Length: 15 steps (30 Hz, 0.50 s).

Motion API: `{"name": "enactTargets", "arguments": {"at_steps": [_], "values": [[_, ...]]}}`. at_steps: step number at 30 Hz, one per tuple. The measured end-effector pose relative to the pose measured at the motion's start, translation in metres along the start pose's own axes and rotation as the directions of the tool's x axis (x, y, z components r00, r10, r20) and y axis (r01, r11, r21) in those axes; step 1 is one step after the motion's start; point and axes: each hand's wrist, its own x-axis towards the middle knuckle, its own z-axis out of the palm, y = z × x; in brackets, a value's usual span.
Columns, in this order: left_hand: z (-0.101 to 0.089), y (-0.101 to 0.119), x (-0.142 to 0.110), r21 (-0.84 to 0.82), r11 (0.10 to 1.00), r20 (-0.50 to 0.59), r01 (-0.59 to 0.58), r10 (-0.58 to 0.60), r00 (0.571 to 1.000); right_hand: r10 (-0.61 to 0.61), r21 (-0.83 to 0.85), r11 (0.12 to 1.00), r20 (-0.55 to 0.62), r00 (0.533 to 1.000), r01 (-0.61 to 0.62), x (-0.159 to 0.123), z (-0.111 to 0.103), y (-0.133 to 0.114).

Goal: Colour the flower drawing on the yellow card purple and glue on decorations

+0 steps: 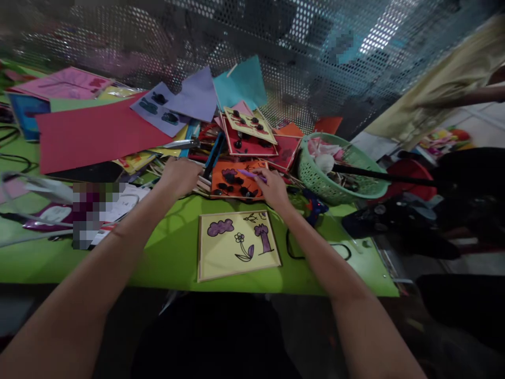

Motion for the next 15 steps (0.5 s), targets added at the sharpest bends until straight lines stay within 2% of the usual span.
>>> {"name": "enactTargets", "arguments": {"at_steps": [5, 9, 12, 15], "values": [[-0.018, -0.006, -0.001, 0.015, 0.999, 0.071, -0.047, 0.046, 0.996, -0.031, -0.027, 0.999, 0.012, 0.999, 0.031, -0.004, -0.002, -0.004], [-0.034, -0.007, -0.014, 0.053, 0.998, 0.07, -0.033, 0.029, 0.997, -0.052, -0.06, 0.997, 0.019, 0.998, 0.053, -0.005, 0.0, -0.009], [-0.048, -0.007, -0.033, 0.101, 0.992, 0.056, 0.078, -0.084, 0.995, -0.068, -0.086, 0.994, 0.025, 0.997, 0.07, -0.005, 0.004, -0.012], [-0.061, -0.01, -0.056, 0.083, 0.969, 0.042, 0.231, -0.235, 0.971, -0.093, -0.101, 0.99, 0.024, 0.995, 0.095, -0.005, 0.003, -0.014]]}}
